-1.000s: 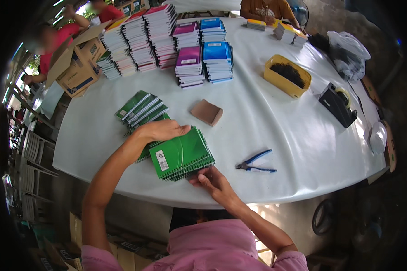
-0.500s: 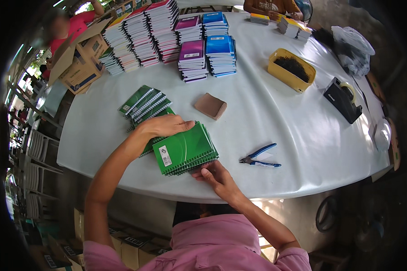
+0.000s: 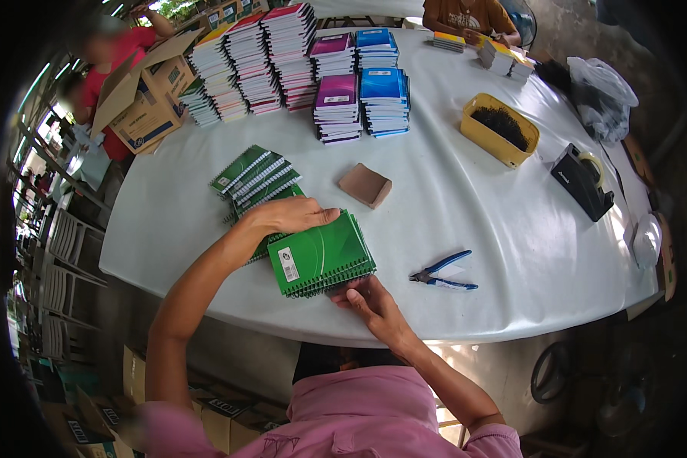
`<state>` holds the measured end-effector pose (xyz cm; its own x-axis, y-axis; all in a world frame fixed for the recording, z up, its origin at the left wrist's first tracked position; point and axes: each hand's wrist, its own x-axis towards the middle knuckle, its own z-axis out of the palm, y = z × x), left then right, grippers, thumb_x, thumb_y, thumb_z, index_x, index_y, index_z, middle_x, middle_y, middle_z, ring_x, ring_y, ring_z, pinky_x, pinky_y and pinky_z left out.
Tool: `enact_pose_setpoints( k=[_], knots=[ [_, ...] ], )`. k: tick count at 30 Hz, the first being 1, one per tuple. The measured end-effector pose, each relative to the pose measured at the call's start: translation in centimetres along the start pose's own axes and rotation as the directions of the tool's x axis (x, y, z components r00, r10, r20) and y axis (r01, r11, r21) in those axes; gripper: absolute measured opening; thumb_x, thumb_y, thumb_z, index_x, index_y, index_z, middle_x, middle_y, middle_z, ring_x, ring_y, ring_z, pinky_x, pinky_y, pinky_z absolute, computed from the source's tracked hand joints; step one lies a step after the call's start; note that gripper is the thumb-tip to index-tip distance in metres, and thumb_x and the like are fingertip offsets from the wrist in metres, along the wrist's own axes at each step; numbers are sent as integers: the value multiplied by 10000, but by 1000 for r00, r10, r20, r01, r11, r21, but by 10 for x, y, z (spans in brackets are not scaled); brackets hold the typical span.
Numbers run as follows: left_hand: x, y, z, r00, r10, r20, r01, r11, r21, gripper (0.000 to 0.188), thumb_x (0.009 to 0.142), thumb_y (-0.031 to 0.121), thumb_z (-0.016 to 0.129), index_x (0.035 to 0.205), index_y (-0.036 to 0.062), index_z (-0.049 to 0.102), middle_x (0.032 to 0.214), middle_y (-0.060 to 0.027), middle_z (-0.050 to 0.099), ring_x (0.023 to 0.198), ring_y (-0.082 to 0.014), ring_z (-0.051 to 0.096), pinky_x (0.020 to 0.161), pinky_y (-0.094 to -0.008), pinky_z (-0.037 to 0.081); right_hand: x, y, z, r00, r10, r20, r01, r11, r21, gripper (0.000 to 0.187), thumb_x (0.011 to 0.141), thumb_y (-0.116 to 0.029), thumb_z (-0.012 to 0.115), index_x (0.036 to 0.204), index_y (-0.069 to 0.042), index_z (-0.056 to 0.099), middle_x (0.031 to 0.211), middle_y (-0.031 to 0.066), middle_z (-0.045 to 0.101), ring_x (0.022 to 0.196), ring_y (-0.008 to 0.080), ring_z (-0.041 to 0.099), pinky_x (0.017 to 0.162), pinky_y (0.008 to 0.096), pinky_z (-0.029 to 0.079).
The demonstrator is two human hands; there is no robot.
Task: The person stacks green spiral-bound notebooks, trims their edges with a utility knife, and places them into a cardboard box. Then, the person places several colorful notebooks into a clear plastic sleeve, seals it with tape, and stacks the packaged set on the table.
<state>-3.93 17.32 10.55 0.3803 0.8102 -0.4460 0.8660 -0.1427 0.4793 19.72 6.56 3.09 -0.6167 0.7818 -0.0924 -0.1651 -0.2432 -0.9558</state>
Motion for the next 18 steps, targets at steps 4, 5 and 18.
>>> enact_pose_setpoints(
  k=[4, 5, 18],
  knots=[
    [3, -3, 2, 1000, 4, -6, -4, 1000, 24, 913, 880, 750, 249, 855, -55, 678, 775, -226, 651, 762, -355, 640, 711, -429, 496, -2, 0, 2, 1000, -8, -12, 8, 1000, 2, 278, 995, -209, 481, 1146, 20, 436, 1074, 114, 521, 1046, 203, 598, 940, 306, 475],
    [4, -4, 2, 1000, 3, -1, -2, 999, 33, 906, 884, 745, 252, 868, -54, 680, 787, -227, 654, 770, -357, 641, 716, -430, 496, -2, 1, 2, 1000, -12, -12, 12, 1000, -2, 271, 996, -204, 479, 1143, 20, 437, 1072, 113, 526, 1046, 204, 598, 941, 308, 473],
    [-2, 6, -3, 1000, -7, 15, 6, 999, 41, 887, 878, 753, 268, 881, -30, 685, 818, -195, 665, 797, -307, 645, 732, -406, 491, -3, -11, 10, 999, 15, -43, -16, 999, -43, 371, 985, -220, 510, 1215, 62, 441, 1131, 169, 600, 1067, 212, 589, 973, 333, 444]
  ],
)
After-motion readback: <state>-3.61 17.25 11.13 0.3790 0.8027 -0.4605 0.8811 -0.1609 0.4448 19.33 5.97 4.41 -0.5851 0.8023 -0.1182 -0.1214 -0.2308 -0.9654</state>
